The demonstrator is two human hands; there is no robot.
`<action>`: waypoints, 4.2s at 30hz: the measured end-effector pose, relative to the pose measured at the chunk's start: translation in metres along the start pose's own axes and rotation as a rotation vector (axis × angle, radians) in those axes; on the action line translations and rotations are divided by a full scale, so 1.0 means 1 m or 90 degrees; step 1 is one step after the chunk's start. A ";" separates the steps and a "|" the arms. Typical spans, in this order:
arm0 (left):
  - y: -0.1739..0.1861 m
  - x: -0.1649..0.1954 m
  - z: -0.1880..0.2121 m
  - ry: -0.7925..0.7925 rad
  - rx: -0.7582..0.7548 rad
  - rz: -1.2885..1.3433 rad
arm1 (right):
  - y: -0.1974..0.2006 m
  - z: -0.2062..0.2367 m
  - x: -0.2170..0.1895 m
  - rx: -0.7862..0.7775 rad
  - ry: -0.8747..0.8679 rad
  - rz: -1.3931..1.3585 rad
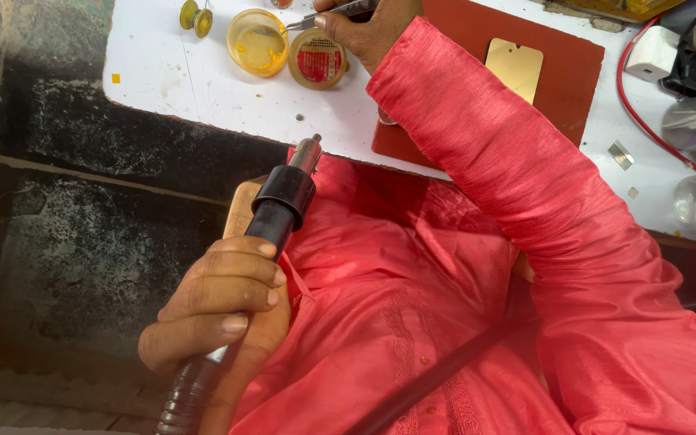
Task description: The person dips a brush into a container of flux and applies it to a small electronic component resting on a gold-colored plate on the workbench. They then pick up a hot air gun and direct heated air at the component while holding it steady with a tool.
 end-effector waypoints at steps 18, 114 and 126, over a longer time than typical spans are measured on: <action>0.007 -0.001 0.004 -0.026 0.004 0.010 | 0.000 -0.010 -0.005 0.040 -0.079 0.170; -0.154 -0.022 0.006 0.217 -0.267 0.253 | 0.228 0.300 0.076 0.286 -0.036 -0.214; -0.173 -0.034 0.009 0.243 -0.267 0.349 | 0.325 0.396 0.079 0.488 0.050 -0.345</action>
Point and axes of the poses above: each hand's wrist, its own z-axis away from the middle knuckle, its own y-axis out of the back of the hand, x = y × z, the point moved 9 cm from there along -z, towards the middle knuckle, and after that the axes turned 9 degrees about -y, right-handed, at the moved point
